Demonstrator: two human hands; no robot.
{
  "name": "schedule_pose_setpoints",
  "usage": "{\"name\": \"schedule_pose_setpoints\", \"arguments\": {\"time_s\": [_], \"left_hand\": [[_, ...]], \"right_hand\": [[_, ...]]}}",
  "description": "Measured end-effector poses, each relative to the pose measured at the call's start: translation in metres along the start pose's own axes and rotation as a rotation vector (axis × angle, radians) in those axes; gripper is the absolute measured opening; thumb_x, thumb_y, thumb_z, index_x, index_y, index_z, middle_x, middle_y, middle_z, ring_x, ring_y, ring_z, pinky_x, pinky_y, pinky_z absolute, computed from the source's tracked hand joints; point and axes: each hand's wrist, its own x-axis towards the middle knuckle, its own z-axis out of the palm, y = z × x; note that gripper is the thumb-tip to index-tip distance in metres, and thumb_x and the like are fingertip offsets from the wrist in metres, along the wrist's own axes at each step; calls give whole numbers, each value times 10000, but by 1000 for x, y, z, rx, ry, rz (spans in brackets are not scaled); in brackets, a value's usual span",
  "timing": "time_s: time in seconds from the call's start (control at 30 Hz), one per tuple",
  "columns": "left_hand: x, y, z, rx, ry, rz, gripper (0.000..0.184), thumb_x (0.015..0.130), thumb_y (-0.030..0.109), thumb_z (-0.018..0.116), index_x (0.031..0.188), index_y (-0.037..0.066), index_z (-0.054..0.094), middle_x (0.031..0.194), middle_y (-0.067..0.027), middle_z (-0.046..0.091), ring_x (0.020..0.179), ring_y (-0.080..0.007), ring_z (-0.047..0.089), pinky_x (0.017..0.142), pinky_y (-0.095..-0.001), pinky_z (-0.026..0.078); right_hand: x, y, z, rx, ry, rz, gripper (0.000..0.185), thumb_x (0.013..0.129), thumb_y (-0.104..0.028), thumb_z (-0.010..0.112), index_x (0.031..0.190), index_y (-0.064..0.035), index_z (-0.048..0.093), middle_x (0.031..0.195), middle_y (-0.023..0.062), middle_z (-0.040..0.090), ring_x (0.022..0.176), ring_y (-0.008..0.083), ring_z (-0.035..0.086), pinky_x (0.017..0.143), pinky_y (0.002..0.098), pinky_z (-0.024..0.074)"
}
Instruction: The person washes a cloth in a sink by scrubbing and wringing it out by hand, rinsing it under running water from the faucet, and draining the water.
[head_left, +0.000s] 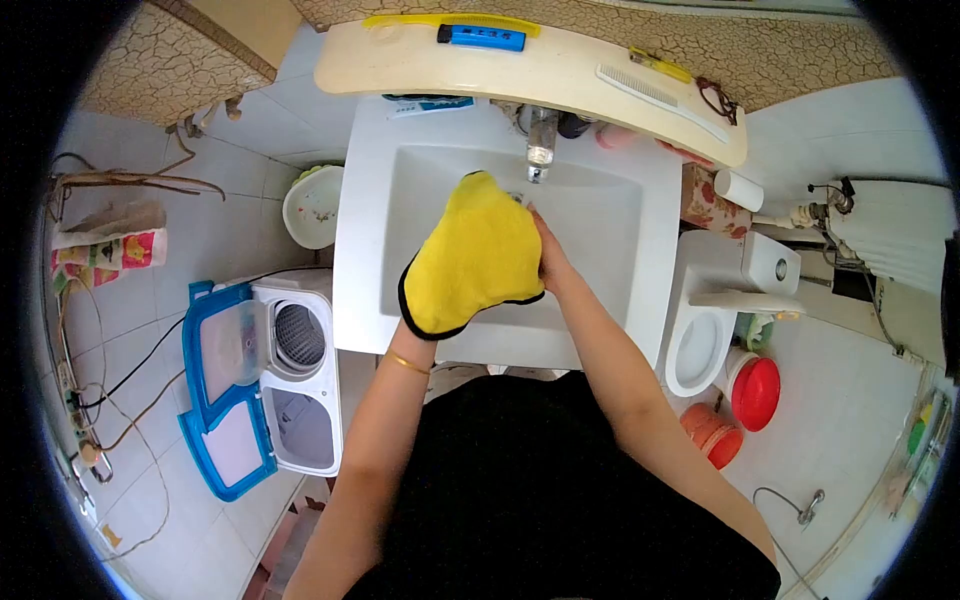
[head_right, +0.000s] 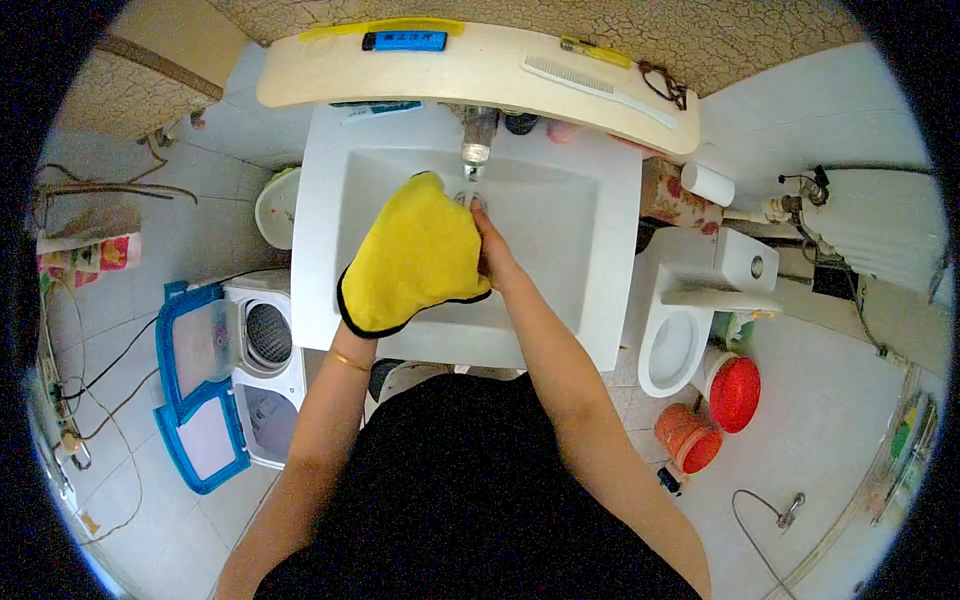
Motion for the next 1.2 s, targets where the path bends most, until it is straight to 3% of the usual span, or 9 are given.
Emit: {"name": "schedule_pose_setpoints", "arguments": {"time_s": [0.2, 0.27, 0.3, 0.37, 0.47, 0.67, 0.77, 0.97, 1.2], "left_hand": [[40, -3, -28, 100, 214, -50, 379, 953, 181, 538, 1267, -31, 529, 1198, -137, 633, 1008, -204, 617, 878, -332, 495], [43, -6, -49, 1224, 202, 217, 366, 915, 153, 537, 1228, -35, 566, 1188, -175, 643, 1020, -266, 631, 879, -362, 491], [44, 4, -50, 1629, 246, 96, 359, 869, 75, 499, 1204, -16, 588, 1137, -188, 658, 1027, -328, 629, 873, -378, 492], [50, -1, -89, 1643, 349, 162, 364, 840, 22, 456, 1174, 5, 600, 1085, -187, 667, 1016, -348, 628, 868, -380, 497], [31, 3, -55, 1601, 399, 334, 315, 846, 33, 481, 1135, -3, 601, 1034, -175, 679, 987, -306, 647, 862, -363, 501], [37, -3, -28, 970, 354, 159, 304, 906, 60, 487, 1196, 72, 578, 1073, -70, 628, 945, -183, 623, 826, -317, 516], [51, -14, -32, 802, 376, 120, 283, 929, 91, 478, 1198, 73, 562, 1112, -82, 618, 973, -191, 616, 870, -336, 516], [81, -13, -18, 305, 428, 17, 250, 974, 156, 410, 1146, 35, 543, 1046, -76, 605, 966, -189, 611, 861, -314, 514], [147, -18, 20, 349, 241, -168, 280, 980, 228, 376, 1020, 59, 596, 821, -68, 608, 748, -207, 618, 715, -314, 524]], "right_hand": [[43, -1, -75, -490, 226, -640, 408, 887, -249, 656, 1229, -57, 545, 1192, 110, 588, 1092, 254, 563, 922, 379, 459], [53, 1, -100, -1090, 497, -802, 406, 859, -196, 680, 1207, -39, 543, 1180, 141, 580, 1089, 291, 564, 922, 388, 458], [47, 1, -97, -1254, 580, -817, 396, 856, -193, 678, 1197, -40, 549, 1182, 157, 570, 1085, 308, 559, 925, 390, 455], [30, 2, -86, -1583, 745, -834, 374, 851, -188, 674, 1177, -44, 562, 1184, 190, 550, 1078, 342, 548, 930, 392, 449], [41, 6, -75, -1408, 636, -1054, 302, 836, -184, 688, 1082, -31, 603, 1044, 159, 605, 956, 306, 592, 872, 391, 474], [69, -3, -10, -141, -17, -2, 163, 900, -269, 636, 892, -106, 632, 692, -31, 541, 660, 126, 562, 650, 262, 463], [101, -4, 7, -11, -278, 154, 200, 911, -300, 628, 818, -126, 591, 662, -37, 485, 583, 111, 464, 566, 242, 400], [113, -20, 30, 26, -378, 144, 369, 990, -397, 506, 735, -131, 486, 551, -54, 281, 465, 100, 266, 442, 262, 239], [35, -22, 19, -156, 8, -84, 271, 1021, -331, 437, 892, -110, 528, 584, -45, 340, 476, 82, 300, 436, 245, 240]]}}
